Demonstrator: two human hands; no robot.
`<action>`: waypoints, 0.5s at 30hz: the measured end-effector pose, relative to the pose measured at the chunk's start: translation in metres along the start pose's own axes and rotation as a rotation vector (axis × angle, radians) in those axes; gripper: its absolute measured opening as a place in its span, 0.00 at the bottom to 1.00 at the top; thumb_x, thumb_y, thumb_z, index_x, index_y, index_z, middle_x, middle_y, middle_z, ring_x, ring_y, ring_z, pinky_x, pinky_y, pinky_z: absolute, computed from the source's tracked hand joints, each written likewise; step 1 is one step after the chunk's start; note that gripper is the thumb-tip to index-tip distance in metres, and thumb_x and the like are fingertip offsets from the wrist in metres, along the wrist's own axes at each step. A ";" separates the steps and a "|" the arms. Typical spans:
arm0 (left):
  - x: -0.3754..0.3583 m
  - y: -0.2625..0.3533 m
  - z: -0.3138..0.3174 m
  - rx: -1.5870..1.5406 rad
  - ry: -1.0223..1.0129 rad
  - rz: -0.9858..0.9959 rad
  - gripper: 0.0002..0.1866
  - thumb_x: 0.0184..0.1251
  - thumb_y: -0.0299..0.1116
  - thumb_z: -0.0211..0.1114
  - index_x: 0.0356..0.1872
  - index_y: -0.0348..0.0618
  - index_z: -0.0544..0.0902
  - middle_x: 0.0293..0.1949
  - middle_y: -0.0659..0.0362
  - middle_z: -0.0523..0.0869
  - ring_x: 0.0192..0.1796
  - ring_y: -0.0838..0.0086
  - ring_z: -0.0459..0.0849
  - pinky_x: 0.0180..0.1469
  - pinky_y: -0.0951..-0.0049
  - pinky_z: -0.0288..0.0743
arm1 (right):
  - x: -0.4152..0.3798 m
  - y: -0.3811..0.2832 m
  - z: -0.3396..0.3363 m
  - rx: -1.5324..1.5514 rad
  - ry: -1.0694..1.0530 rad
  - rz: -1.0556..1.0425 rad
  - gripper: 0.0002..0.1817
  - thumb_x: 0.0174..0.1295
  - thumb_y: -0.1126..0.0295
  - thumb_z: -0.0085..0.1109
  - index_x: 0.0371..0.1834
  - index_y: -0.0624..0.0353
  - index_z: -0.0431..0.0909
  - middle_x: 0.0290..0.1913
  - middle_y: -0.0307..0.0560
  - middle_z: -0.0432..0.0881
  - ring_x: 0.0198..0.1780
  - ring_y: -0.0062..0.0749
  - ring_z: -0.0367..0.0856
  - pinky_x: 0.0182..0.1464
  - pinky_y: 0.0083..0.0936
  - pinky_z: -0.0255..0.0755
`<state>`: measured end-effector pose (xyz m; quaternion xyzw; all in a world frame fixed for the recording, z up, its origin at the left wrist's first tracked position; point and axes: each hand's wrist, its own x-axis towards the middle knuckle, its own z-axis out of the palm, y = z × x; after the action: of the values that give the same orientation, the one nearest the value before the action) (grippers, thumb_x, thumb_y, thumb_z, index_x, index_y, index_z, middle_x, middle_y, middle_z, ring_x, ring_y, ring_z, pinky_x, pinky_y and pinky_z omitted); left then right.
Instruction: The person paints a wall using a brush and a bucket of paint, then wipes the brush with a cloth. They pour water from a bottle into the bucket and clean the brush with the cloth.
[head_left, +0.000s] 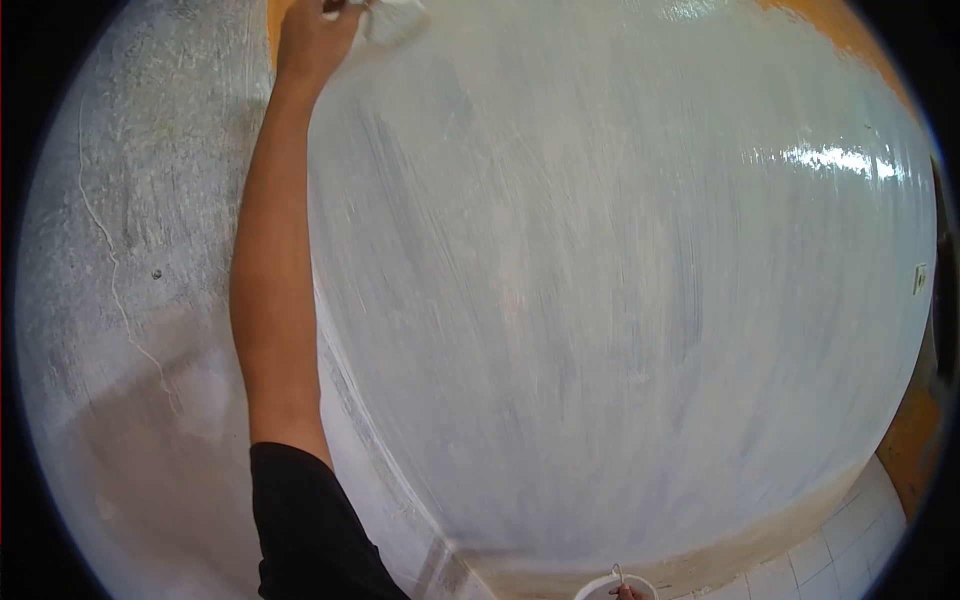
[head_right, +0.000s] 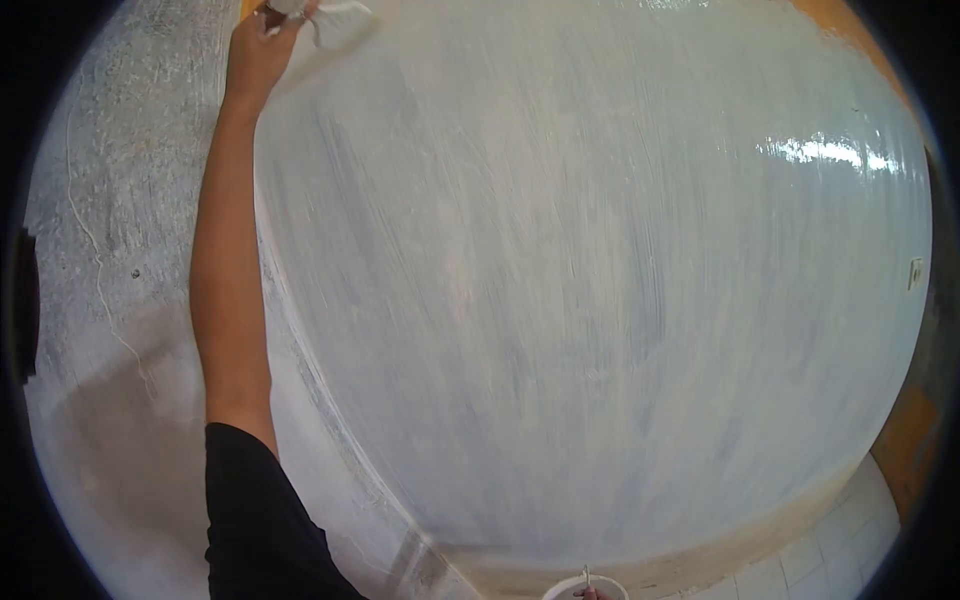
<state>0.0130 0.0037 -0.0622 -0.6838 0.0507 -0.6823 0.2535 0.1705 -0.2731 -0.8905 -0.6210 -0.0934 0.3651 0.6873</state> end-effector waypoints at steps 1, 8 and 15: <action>0.009 -0.004 0.000 0.040 0.065 0.014 0.09 0.65 0.32 0.68 0.44 0.42 0.86 0.36 0.56 0.88 0.39 0.73 0.85 0.43 0.72 0.77 | -0.012 -0.020 0.004 0.032 -0.023 0.019 0.17 0.69 0.55 0.57 0.38 0.59 0.84 0.18 0.29 0.63 0.17 0.16 0.59 0.18 0.18 0.55; -0.025 -0.036 0.009 0.285 0.119 -0.112 0.11 0.66 0.30 0.65 0.49 0.45 0.86 0.46 0.54 0.89 0.50 0.70 0.86 0.56 0.72 0.76 | 0.012 0.021 -0.005 0.142 -0.090 0.002 0.17 0.70 0.53 0.56 0.39 0.55 0.83 0.17 0.27 0.61 0.17 0.15 0.56 0.19 0.18 0.52; -0.199 0.057 0.030 0.092 0.094 0.198 0.10 0.68 0.32 0.63 0.45 0.41 0.86 0.47 0.54 0.88 0.52 0.61 0.86 0.56 0.64 0.77 | 0.004 0.015 -0.003 -0.046 -0.118 -0.092 0.19 0.69 0.50 0.57 0.38 0.55 0.83 0.18 0.25 0.61 0.16 0.14 0.56 0.18 0.17 0.51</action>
<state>0.0444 0.0454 -0.2644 -0.6303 0.0986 -0.6869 0.3480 0.1695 -0.2733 -0.9063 -0.6093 -0.1704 0.3669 0.6820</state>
